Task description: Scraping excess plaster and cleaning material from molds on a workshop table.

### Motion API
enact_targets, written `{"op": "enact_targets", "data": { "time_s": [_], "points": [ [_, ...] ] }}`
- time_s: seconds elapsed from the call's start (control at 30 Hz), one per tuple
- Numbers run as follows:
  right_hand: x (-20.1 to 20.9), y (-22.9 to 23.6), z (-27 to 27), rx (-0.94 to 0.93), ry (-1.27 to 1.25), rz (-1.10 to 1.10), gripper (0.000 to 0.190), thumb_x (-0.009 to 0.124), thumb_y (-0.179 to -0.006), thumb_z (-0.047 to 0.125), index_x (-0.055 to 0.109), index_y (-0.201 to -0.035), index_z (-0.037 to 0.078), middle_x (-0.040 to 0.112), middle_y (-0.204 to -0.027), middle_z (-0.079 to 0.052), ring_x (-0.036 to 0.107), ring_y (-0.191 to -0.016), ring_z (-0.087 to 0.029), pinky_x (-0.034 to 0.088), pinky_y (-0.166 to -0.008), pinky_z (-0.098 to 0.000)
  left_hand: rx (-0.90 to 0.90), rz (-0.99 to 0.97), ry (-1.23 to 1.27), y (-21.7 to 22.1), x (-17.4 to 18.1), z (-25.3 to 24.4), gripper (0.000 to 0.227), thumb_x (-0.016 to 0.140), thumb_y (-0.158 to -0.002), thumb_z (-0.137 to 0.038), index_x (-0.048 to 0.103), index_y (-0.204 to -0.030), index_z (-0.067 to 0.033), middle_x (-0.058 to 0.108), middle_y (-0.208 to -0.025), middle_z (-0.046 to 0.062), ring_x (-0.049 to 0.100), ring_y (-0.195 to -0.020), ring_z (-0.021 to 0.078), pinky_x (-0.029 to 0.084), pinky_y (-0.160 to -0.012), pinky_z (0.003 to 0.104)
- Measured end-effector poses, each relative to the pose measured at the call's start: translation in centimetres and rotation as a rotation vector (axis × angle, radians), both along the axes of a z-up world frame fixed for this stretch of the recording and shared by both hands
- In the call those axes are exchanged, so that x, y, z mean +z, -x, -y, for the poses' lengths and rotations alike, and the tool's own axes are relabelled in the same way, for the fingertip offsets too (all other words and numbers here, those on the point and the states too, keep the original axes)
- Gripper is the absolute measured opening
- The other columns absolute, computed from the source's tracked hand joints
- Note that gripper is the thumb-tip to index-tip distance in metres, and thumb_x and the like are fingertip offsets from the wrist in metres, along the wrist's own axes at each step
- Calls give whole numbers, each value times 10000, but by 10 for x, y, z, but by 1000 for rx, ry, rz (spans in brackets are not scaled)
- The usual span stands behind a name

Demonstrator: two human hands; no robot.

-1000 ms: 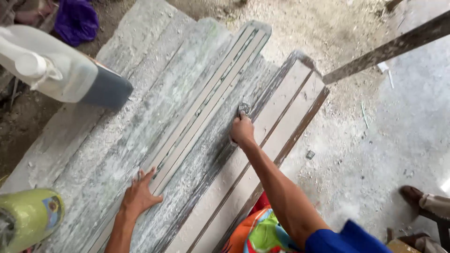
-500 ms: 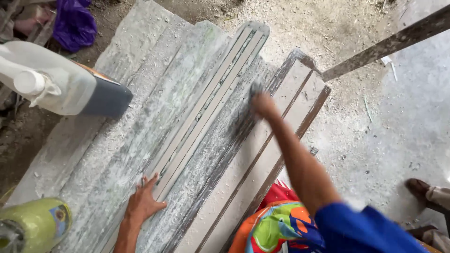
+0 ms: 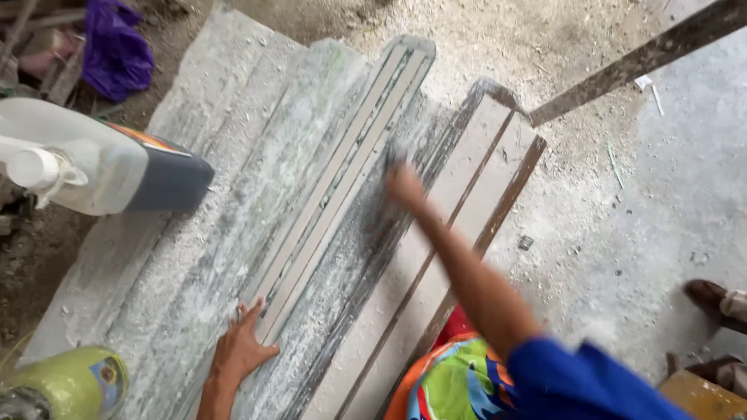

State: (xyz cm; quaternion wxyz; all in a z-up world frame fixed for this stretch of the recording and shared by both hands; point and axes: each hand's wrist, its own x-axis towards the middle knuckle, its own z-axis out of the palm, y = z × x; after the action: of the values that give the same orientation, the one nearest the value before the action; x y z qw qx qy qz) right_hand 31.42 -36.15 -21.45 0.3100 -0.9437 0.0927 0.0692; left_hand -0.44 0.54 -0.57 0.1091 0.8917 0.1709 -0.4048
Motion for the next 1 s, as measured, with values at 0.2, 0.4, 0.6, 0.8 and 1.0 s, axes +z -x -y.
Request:
{"op": "enact_targets", "data": {
  "time_s": [0.2, 0.4, 0.6, 0.8, 1.0],
  "points": [
    [12, -114, 80, 819, 591, 94, 271, 764, -808, 366, 735, -833, 98, 666, -820, -69, 620, -743, -214, 551, -622, -370, -10, 54, 4, -3, 8, 0, 1193, 875, -627, -478, 184, -1595, -385, 216, -1661, 192, 346, -1471, 455, 493, -1100, 454],
    [34, 127, -21, -4, -152, 163, 530, 492, -997, 269, 556, -1419, -45, 647, -1098, -367, 698, -931, -470, 576, -868, -553, -14, 37, 2, -11, 5, 3, 1187, 866, -631, -462, 177, -1597, -405, 210, -1669, 177, 341, -1480, 445, 505, -1097, 442],
    [18, -95, 93, 108, -1, -363, 270, 602, -1019, 249, 752, -937, 39, 759, -814, -157, 726, -713, -279, 606, -661, -448, 41, -6, 28, -1, 6, 4, 1218, 877, -599, -461, 167, -1587, -415, 190, -1682, 144, 332, -1482, 438, 502, -1095, 449],
    [-23, 15, 61, 119, 96, 21, 324, 596, -990, 253, 670, -1216, 32, 704, -1037, -206, 668, -949, -345, 549, -805, -504, -12, 53, -19, -12, 10, 8, 1181, 848, -636, -459, 176, -1604, -390, 203, -1680, 176, 341, -1477, 451, 494, -1112, 440],
    [89, -76, 63, -43, -104, -424, 383, 408, -1087, 321, 573, -1312, 58, 676, -1001, -172, 710, -812, -292, 651, -715, -468, -26, -126, -56, -7, 4, 5, 1194, 829, -685, -469, 84, -1618, -426, 128, -1702, 133, 281, -1514, 413, 444, -1162, 464]
  ]
}}
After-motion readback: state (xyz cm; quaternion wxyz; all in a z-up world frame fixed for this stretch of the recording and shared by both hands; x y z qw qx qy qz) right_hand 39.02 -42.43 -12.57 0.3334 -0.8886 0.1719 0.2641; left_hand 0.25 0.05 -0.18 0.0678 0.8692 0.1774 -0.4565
